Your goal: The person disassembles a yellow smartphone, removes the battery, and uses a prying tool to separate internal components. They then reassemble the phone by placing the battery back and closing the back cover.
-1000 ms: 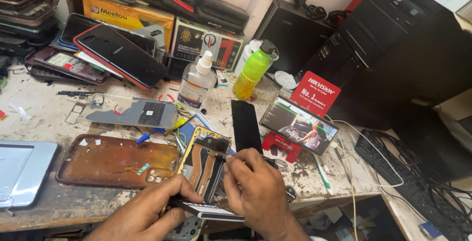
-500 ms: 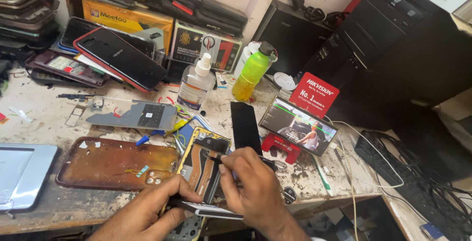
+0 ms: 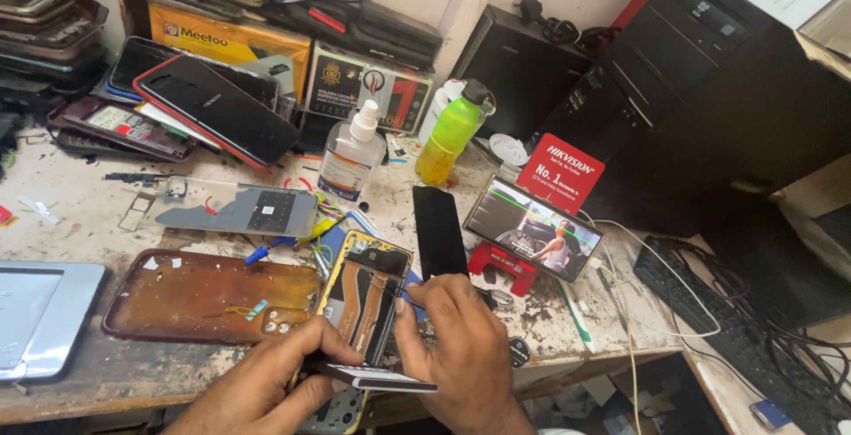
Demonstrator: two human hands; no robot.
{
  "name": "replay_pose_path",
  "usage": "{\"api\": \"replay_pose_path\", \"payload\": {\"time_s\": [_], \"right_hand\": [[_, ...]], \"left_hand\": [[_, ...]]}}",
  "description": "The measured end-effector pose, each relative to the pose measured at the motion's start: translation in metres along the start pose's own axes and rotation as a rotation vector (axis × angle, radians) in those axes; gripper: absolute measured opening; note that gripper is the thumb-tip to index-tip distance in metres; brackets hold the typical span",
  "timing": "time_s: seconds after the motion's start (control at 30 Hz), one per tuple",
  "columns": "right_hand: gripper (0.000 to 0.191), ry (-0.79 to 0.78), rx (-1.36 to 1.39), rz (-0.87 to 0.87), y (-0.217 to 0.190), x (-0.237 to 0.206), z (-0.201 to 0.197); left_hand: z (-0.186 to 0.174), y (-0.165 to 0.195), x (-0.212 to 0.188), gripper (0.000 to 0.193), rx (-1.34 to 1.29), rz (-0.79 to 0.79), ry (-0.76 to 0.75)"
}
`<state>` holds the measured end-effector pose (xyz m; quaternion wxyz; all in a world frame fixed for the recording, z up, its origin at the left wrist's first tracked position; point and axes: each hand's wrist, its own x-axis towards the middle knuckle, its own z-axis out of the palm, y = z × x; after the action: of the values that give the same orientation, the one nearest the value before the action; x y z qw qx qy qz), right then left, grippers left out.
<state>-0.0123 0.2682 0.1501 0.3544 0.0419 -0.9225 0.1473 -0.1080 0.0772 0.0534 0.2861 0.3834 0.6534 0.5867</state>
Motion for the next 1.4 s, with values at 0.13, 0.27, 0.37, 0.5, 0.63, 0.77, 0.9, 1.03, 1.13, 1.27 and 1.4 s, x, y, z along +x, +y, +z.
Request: {"api": "replay_pose_path", "payload": {"time_s": [0.13,0.27,0.37,0.5,0.63,0.77,0.9,1.03,1.13,1.27,1.4], "right_hand": [[0.015,0.018,-0.023,-0.038,-0.001,0.001,0.002],[0.016,0.038,-0.040,-0.069,-0.001,0.002,0.006],[0.016,0.040,-0.051,-0.090,0.001,0.003,0.008],[0.013,0.027,0.011,-0.072,0.006,0.006,0.011],[0.009,-0.051,0.206,0.053,0.013,0.009,0.012],[0.008,-0.148,0.287,0.098,0.023,0.009,0.011],[0.009,-0.160,0.290,-0.082,0.031,0.010,0.012],[0.010,-0.134,0.289,-0.043,0.030,0.009,0.018],[0.009,-0.094,0.375,0.144,0.024,0.004,0.020],[0.012,-0.002,0.542,0.398,0.015,0.000,0.023],[0.019,0.032,0.354,0.246,0.008,0.003,0.024]], "left_hand": [[0.001,0.001,0.000,0.026,0.032,0.037,0.009],[0.000,0.003,0.001,0.025,0.053,0.009,0.002],[-0.001,0.005,0.000,0.030,0.040,-0.014,0.006],[-0.001,0.003,0.000,0.028,0.020,0.057,-0.021],[-0.001,-0.003,-0.002,0.032,0.009,0.057,-0.034],[-0.002,-0.008,0.000,0.032,0.051,0.096,-0.037],[-0.002,-0.006,0.001,0.029,0.044,0.069,-0.057],[0.001,0.002,0.000,0.026,0.053,0.043,-0.006],[0.001,0.007,-0.004,0.024,0.007,0.023,0.004],[0.002,0.009,-0.004,0.024,-0.057,-0.028,0.014],[0.001,0.007,-0.004,0.025,0.022,0.092,0.000]]}}
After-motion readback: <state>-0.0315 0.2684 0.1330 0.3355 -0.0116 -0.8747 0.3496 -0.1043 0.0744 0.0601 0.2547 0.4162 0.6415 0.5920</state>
